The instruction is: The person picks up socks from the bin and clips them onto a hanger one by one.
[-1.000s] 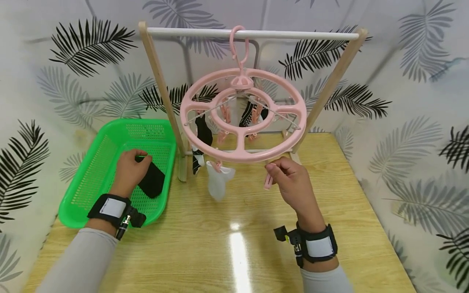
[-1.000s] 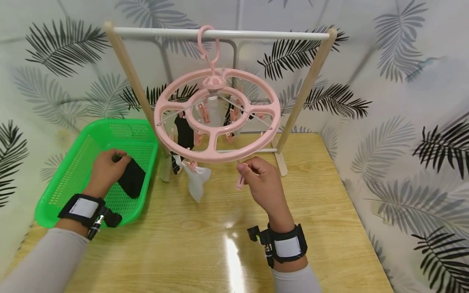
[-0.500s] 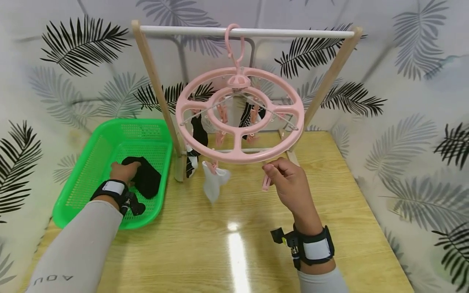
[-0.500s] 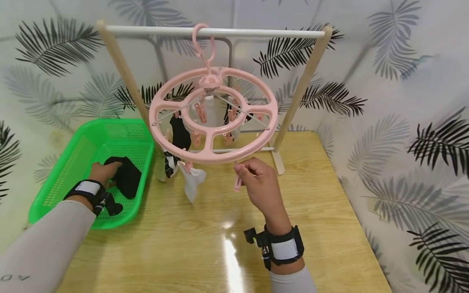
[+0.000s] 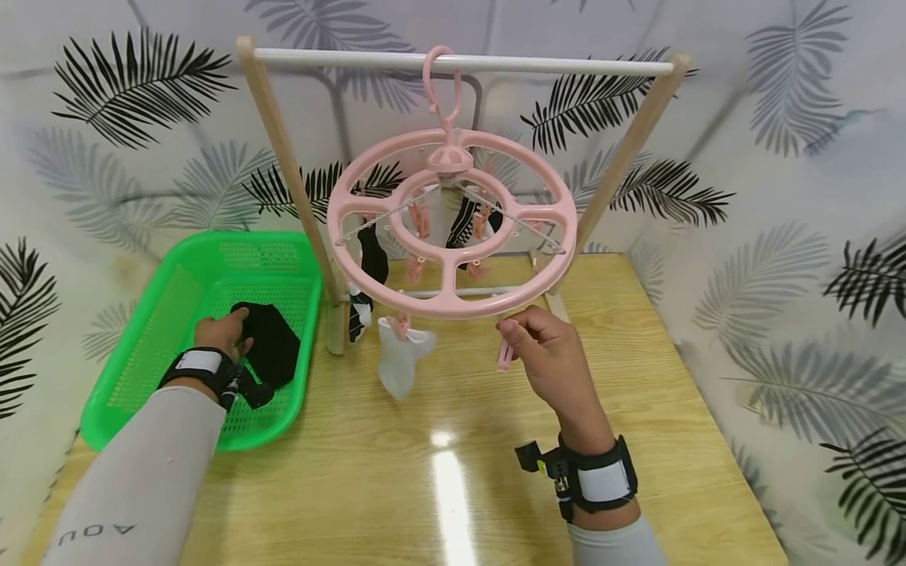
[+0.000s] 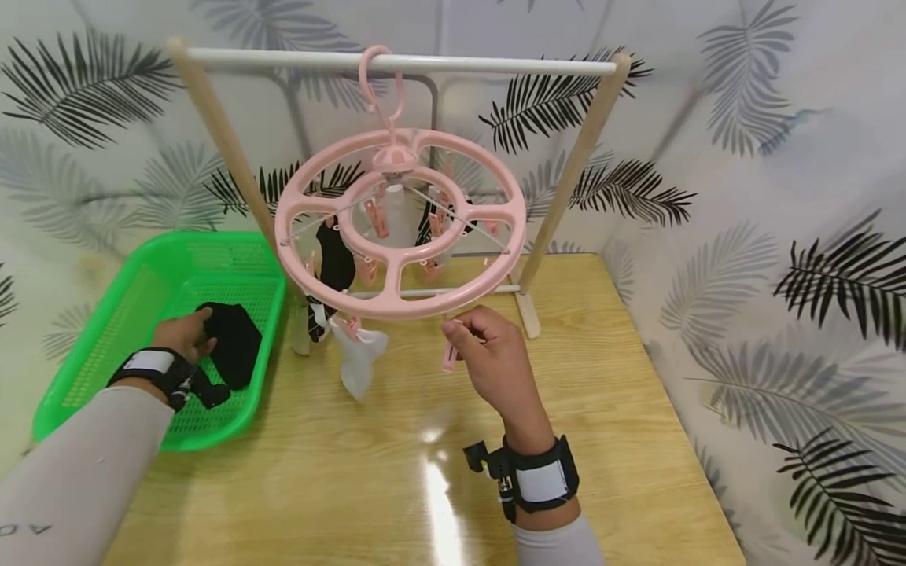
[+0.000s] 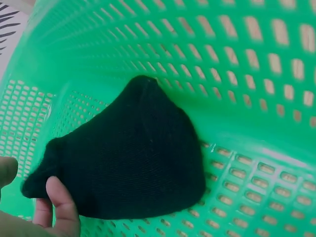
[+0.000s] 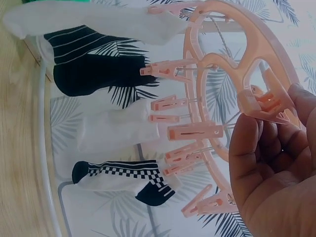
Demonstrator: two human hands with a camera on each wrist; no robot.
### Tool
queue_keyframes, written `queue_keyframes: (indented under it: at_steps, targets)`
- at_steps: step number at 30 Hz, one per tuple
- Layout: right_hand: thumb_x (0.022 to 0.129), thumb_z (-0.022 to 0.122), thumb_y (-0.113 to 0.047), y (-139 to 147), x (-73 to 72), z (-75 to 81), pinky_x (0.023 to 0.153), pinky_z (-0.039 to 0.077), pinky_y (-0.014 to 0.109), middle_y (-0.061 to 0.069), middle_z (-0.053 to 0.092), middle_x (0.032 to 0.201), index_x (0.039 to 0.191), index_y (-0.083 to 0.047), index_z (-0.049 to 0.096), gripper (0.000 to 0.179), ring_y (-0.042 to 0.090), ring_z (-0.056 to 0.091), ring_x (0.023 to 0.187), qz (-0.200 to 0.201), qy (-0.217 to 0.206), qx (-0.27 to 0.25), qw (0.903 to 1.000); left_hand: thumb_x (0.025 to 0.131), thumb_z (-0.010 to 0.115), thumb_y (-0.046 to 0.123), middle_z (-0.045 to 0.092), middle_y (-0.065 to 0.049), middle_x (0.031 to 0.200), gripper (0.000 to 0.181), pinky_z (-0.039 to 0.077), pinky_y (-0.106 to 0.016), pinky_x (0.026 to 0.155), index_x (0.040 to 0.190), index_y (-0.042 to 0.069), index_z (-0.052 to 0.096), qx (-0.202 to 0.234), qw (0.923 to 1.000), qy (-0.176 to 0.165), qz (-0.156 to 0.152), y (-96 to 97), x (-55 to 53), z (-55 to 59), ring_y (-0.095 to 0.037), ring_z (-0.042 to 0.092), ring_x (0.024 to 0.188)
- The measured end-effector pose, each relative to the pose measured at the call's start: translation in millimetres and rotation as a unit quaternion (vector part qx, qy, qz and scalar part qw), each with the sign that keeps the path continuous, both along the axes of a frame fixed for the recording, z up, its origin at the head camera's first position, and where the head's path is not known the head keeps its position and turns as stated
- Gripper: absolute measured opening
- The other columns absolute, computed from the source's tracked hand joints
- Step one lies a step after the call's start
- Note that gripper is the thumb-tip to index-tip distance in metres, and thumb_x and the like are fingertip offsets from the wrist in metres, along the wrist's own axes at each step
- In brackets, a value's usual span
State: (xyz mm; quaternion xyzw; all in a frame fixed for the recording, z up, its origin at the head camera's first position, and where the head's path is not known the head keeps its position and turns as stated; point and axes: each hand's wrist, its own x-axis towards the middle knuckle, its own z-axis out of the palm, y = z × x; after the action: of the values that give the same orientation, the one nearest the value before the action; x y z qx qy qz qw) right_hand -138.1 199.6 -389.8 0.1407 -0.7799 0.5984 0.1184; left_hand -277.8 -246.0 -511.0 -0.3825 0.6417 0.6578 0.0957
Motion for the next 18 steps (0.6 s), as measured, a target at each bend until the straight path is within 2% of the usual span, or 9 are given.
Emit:
queue_keyframes:
  at_steps: [2,4,6,7,9,10,14,18]
  targets:
    - [0.099,0.059,-0.007,0,-0.3,-0.5,0.066,0.056,0.030,0.012,0.064,0.069,0.091,-0.001,0.069,0.013,0.020,0.063,0.062,0.002,-0.003,0.001,1.0000,0.101,0.049,0.035,-0.006,-0.007,0.165,0.083,0.053,-0.020,0.071,0.160,0.018,-0.006,0.005,0.9999,0.007,-0.008,-0.9,-1.2,-0.8,-0.023,0.030,0.141]
    - [0.099,0.060,-0.007,0,-0.6,-1.0,0.067,0.057,0.031,0.012,0.063,0.069,0.091,-0.001,0.068,0.013,0.019,0.063,0.061,0.003,-0.005,0.000,1.0000,0.101,0.049,0.035,-0.006,-0.007,0.165,0.080,0.054,-0.019,0.074,0.160,0.018,-0.001,0.002,0.9997,0.012,-0.021,-1.8,-3.1,-2.0,-0.021,0.044,0.134]
    - [0.099,0.060,-0.008,1,-1.1,-1.6,0.066,0.057,0.031,0.011,0.063,0.069,0.091,-0.001,0.068,0.013,0.019,0.063,0.061,0.002,-0.005,0.001,1.0000,0.102,0.049,0.035,-0.006,-0.009,0.165,0.078,0.054,-0.018,0.078,0.161,0.017,0.002,-0.006,0.9990,0.018,-0.039,-2.3,-4.6,-2.8,-0.012,0.062,0.108]
    - [0.099,0.060,-0.008,1,-1.3,-1.8,0.066,0.057,0.031,0.010,0.063,0.069,0.090,-0.001,0.068,0.014,0.019,0.063,0.061,0.002,-0.004,0.000,1.0000,0.102,0.048,0.036,-0.006,-0.010,0.165,0.077,0.054,-0.018,0.078,0.161,0.016,0.003,-0.016,0.9982,0.022,-0.053,-2.2,-5.0,-2.8,-0.007,0.066,0.093]
    - [0.099,0.060,-0.009,1,-2.0,-2.1,0.066,0.057,0.031,0.010,0.063,0.069,0.089,-0.001,0.068,0.014,0.019,0.063,0.061,0.003,-0.003,-0.001,1.0000,0.102,0.048,0.038,-0.005,-0.014,0.164,0.076,0.054,-0.020,0.079,0.160,0.014,0.005,-0.044,0.9953,0.036,-0.078,-1.0,-4.9,-3.0,0.002,0.060,0.065]
    - [0.099,0.060,-0.009,1,-2.4,-2.5,0.066,0.057,0.031,0.010,0.063,0.069,0.089,-0.001,0.068,0.015,0.020,0.063,0.061,0.004,-0.001,-0.001,1.0000,0.103,0.047,0.038,-0.004,-0.016,0.164,0.075,0.055,-0.021,0.078,0.160,0.012,0.007,-0.061,0.9929,0.046,-0.091,0.5,-4.2,-2.7,0.004,0.058,0.060]
    - [0.099,0.060,-0.010,1,-3.7,-2.8,0.065,0.056,0.031,0.008,0.064,0.068,0.088,-0.002,0.067,0.016,0.020,0.063,0.061,0.005,0.004,0.007,1.0000,0.104,0.045,0.039,0.014,-0.022,0.161,0.068,0.056,-0.027,0.079,0.158,0.006,0.021,-0.134,0.9796,0.074,-0.130,6.6,-0.9,-0.7,0.004,0.056,0.056]
    - [0.099,0.060,-0.011,0,-3.2,-1.6,0.064,0.054,0.030,0.006,0.064,0.069,0.089,-0.002,0.067,0.015,0.020,0.063,0.062,0.001,0.009,0.014,0.9999,0.106,0.043,0.034,0.033,-0.026,0.152,0.059,0.056,-0.034,0.082,0.152,-0.001,0.034,-0.191,0.9567,0.103,-0.194,14.4,1.2,12.3,-0.005,0.063,0.071]
